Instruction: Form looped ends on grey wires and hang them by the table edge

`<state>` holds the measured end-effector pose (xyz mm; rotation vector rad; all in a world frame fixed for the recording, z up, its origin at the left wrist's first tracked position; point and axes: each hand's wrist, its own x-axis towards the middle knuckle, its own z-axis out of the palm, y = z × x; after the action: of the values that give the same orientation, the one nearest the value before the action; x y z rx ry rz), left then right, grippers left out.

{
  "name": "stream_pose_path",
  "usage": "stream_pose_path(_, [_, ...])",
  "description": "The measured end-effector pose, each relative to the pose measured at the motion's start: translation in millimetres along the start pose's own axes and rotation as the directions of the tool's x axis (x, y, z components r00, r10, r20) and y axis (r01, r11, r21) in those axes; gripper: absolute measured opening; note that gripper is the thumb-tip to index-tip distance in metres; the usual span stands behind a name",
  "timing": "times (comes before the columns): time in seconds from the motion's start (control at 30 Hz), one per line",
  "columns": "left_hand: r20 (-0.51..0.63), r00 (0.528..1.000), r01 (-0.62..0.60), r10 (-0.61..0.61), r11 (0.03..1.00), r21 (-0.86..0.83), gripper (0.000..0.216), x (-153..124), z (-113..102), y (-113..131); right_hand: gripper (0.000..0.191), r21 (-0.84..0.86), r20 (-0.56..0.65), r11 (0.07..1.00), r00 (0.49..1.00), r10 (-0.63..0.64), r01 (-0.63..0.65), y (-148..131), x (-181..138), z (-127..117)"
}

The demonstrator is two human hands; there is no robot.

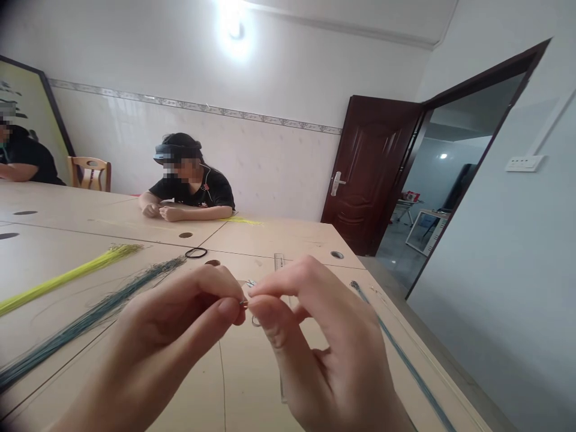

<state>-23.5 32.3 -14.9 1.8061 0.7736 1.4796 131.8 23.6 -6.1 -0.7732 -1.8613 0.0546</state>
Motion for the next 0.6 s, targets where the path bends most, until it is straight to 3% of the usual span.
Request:
stream_pose_path(0.1, [-0.085, 0.971, -0.187, 0.222, 0.936, 0.299, 0.013, -6, 0, 2, 0.018, -0.009, 0.023, 0.998, 0.997, 0.067, -0.067, -6, 2, 0])
stream_pose_path(0.23, [-0.025, 0.948, -0.291, 0.319, 0.894, 0.341, 0.013, -9, -3, 3, 0.019, -0.024, 0.059, 0.995, 0.994, 0.093, -0.092, -11, 0, -2])
stream_pose_path(0.3, [-0.026, 0.964, -0.248, 0.265, 0.930, 0.273, 0.012, -8, -4, 5, 0.019, -0.020, 0.049, 0.998, 0.997, 0.063, -0.062, -11, -3, -3])
stream_pose_path(0.47, [0.005, 1.000, 0.006, -0.006, 0.998, -0.065, 0.019, -3, -5, 14, 0.006, -0.104, 0.017, 0.989, 0.995, -0.100, 0.102, -7, -7, -1])
stream_pose_path(0.6, [0.034, 0.997, 0.069, -0.064, 0.979, -0.192, 0.016, -1, -6, 18, 0.007, -0.270, -0.052, 0.934, 0.965, -0.257, 0.234, -8, -9, 2])
